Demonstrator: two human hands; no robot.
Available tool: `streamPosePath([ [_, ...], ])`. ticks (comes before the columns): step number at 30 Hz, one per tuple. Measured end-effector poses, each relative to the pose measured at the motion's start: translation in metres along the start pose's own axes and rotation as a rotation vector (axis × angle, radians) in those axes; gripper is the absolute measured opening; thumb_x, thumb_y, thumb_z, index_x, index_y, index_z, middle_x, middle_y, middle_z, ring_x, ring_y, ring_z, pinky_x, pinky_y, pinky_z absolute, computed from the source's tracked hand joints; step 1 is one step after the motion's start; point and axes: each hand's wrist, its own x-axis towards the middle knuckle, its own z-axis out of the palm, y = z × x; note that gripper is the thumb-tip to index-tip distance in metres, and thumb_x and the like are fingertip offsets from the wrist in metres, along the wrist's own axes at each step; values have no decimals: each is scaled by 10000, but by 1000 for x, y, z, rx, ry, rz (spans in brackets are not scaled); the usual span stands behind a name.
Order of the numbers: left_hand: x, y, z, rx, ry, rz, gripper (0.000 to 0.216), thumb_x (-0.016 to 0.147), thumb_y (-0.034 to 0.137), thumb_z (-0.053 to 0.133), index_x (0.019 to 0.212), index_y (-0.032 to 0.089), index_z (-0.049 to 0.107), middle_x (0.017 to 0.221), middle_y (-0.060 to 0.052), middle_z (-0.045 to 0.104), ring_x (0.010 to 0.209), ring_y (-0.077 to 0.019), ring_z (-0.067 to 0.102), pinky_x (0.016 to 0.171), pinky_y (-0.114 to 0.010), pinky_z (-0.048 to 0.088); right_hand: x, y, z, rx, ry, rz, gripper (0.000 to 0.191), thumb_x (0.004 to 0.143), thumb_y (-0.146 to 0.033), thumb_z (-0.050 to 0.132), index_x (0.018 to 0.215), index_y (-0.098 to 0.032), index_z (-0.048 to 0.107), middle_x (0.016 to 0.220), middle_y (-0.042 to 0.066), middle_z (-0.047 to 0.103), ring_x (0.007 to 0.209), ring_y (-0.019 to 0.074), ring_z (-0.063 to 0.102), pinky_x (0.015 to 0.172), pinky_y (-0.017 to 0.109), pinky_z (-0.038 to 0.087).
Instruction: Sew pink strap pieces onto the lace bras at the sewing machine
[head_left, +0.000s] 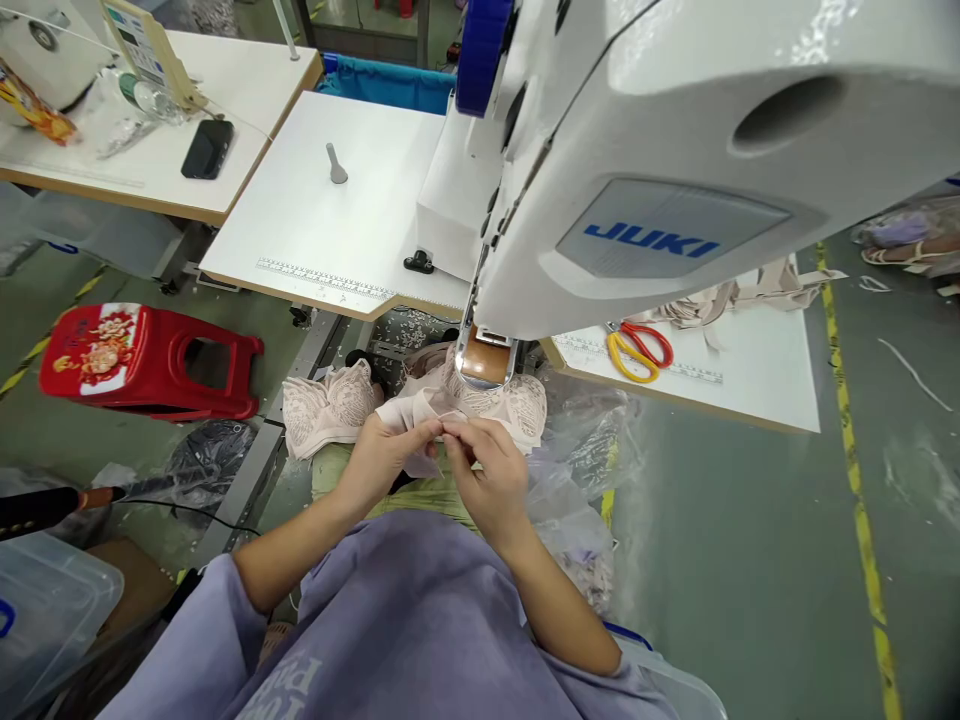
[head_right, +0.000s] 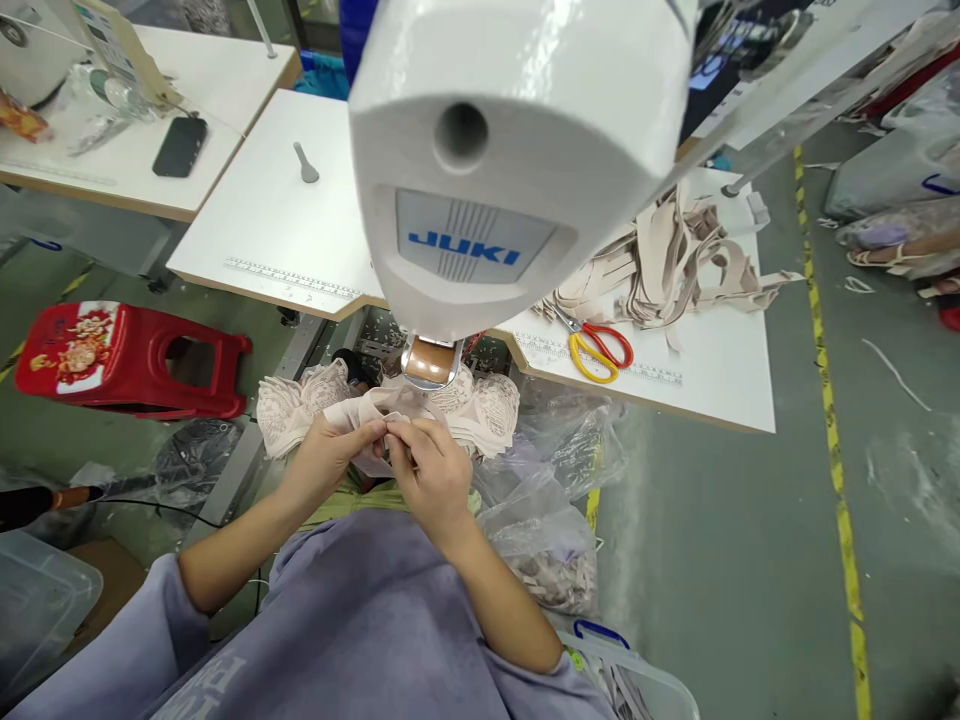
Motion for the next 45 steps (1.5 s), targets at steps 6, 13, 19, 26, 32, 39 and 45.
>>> streamPosePath([
  [6, -2, -7, 4, 30, 105, -2, 266, 835, 374, 751, 773, 130, 665, 690, 21, 594, 670, -101, 531, 639, -205, 442, 3, 6, 6, 47, 3, 108, 165, 952, -239, 589, 1040, -263, 726, 996, 58, 720, 901, 186, 684, 770, 328, 561],
  [13, -2, -10, 8, 28, 72, 6, 300, 848, 371, 734, 1048, 147, 749, 1012, -63, 742, 977, -213, 670, 891, -325, 542, 2, 9, 7, 74, 24, 136, 137, 951, -256, 605, 1013, -260, 728, 978, 50, 717, 865, 173, 682, 746, 316, 564],
  [19, -2, -6, 4, 251, 25, 84, 307, 891, 367, 679, 1120, 175, 750, 1097, -75, 747, 1146, -273, 642, 1032, -404, 496, 10, 13, -3, 121, -85, 191, 96, 920, -285, 627, 905, -240, 711, 904, 28, 700, 660, 134, 592, 619, 282, 487],
  [26, -1, -1, -5, 482, -61, 180, 243, 849, 330, 702, 986, 143, 775, 949, -80, 758, 961, -268, 674, 891, -382, 537, 22, 18, -20, 190, -308, 116, 94, 768, -135, 607, 730, -221, 602, 768, -9, 599, 577, 106, 505, 547, 247, 405],
  [32, 0, -4, -7, 439, -82, 235, 181, 813, 325, 728, 856, 154, 765, 807, -48, 733, 803, -223, 664, 795, -340, 547, 21, 14, -20, 213, -349, 146, 92, 756, -141, 575, 764, -222, 619, 760, -4, 586, 657, 135, 533, 596, 254, 413],
  [39, 5, -2, -10, 407, -184, 79, 249, 872, 379, 695, 917, 136, 733, 813, -40, 704, 768, -180, 623, 737, -281, 520, 16, 16, -20, 206, -340, 206, 88, 791, -172, 592, 714, -214, 584, 706, -19, 534, 647, 128, 503, 590, 251, 370],
  [45, 2, 3, -2, 507, -99, 131, 229, 859, 369, 698, 910, 152, 749, 890, -49, 714, 885, -222, 627, 857, -322, 500, 15, 8, -22, 134, -300, 265, 98, 797, -171, 595, 710, -216, 599, 672, -29, 516, 614, 122, 489, 590, 258, 367],
])
